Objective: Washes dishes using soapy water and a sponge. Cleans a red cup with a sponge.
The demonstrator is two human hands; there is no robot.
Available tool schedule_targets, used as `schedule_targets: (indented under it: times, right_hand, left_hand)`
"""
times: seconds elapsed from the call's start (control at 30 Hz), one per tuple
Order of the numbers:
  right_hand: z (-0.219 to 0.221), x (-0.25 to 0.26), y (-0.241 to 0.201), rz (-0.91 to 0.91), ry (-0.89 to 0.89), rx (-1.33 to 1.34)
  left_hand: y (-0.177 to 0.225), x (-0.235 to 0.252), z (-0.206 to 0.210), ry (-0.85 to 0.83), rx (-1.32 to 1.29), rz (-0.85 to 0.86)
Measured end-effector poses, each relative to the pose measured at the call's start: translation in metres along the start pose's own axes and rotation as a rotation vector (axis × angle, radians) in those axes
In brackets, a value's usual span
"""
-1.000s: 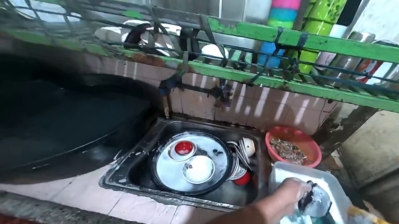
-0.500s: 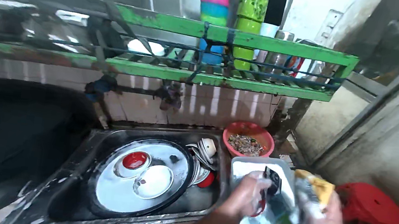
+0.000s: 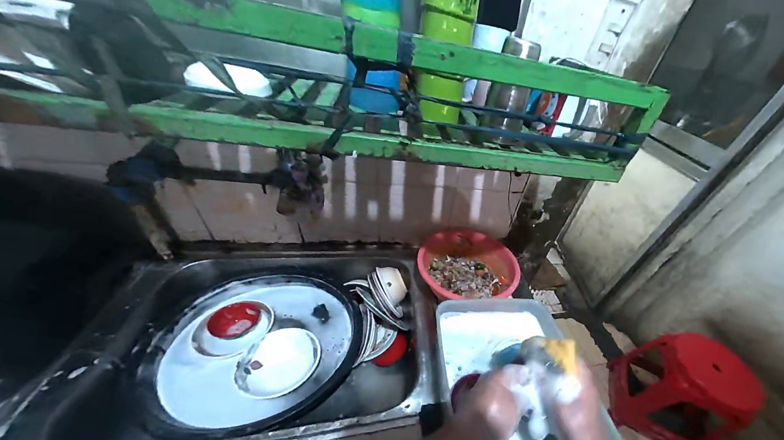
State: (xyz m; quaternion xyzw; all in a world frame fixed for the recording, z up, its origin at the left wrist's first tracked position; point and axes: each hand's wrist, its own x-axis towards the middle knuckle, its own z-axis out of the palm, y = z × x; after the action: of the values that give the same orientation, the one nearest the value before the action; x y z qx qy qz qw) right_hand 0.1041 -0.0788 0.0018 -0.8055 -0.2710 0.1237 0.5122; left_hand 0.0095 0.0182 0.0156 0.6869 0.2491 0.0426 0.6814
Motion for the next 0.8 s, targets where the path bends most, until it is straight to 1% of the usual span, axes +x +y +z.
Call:
schedule_targets:
  times: [0.07,0.1,0.13,0.17,0.2,0.27,0.3,0.33,0.4,0.43,0.47,0.5,0.57,0.6,0.63,0.67,0.7,0.73,0.8]
  right_hand:
    - [-0.019,0.026,0.008,0.221,-0.147,0.255]
    - [-0.025,0.032,0.01,0.277,-0.175,0.346]
    - [-0.025,0.03,0.007,0.275,-0.124,0.379]
    - [-0.021,0.023,0.004,0.215,-0.031,0.311]
    - [-0.014,0.012,0.0,0.128,0.028,0.169]
    - [0.003,-0.01,-0.006,-0.115,0.087,-0.115]
    - [0.009,-0.014,-0.004,-0.212,0.106,-0.165]
    - [0.006,-0.011,-0.004,-0.18,0.061,-0.111]
    - [-0.017,0.011,-0.005,0.061,-0.097,0.186]
    - [-0.031,0.02,-0.003,0.153,-0.17,0.335]
    - [-0.042,0.024,-0.002,0.193,-0.201,0.422]
    - [-0.047,0.023,-0.008,0.189,-0.171,0.367]
    - [-0.044,0.014,-0.03,0.121,-0.13,-0.077]
    - [-0.035,0.009,-0.038,0.046,-0.13,-0.309]
    - [-0.026,0.003,-0.042,-0.062,-0.118,-0.443]
    - [-0.02,-0.001,-0.041,-0.166,-0.078,-0.46]
    - [-0.021,0.001,-0.035,-0.203,-0.064,-0.364]
    - [-0.027,0.007,-0.029,-0.147,-0.083,-0.206]
    - [-0.042,0.02,-0.011,0.041,-0.114,0.152]
  left_hand:
    - [0.005,-0.008,0.002,-0.128,0.074,0.062]
    - [0.011,-0.014,0.003,-0.153,0.089,0.102]
    - [0.014,-0.014,0.002,-0.15,0.077,0.119]
    - [0.015,-0.011,0.001,-0.115,0.043,0.104]
    - [0.014,-0.005,-0.001,-0.071,-0.007,0.067]
    - [0.009,0.005,-0.004,0.006,0.005,0.027]
    - [0.008,0.005,-0.007,0.004,0.027,0.008]
    - [0.008,0.004,-0.008,-0.019,0.026,0.0]
    - [0.009,-0.003,-0.009,-0.102,-0.016,0.007]
    - [0.012,-0.008,-0.01,-0.154,-0.026,0.027]
    - [0.014,-0.011,-0.012,-0.204,-0.019,0.056]
    - [0.015,-0.01,-0.015,-0.25,-0.015,0.072]
    - [0.009,-0.001,-0.018,-0.316,-0.003,0.036]
    - [0.006,0.004,-0.018,-0.312,0.0,0.03]
    - [0.005,0.004,-0.017,-0.275,-0.026,0.022]
    - [0.005,0.002,-0.016,-0.225,-0.06,0.02]
    - [0.007,-0.001,-0.015,-0.184,-0.11,0.023]
    - [0.009,-0.004,-0.015,-0.159,-0.171,0.026]
    - [0.013,-0.012,-0.015,-0.17,-0.261,0.009]
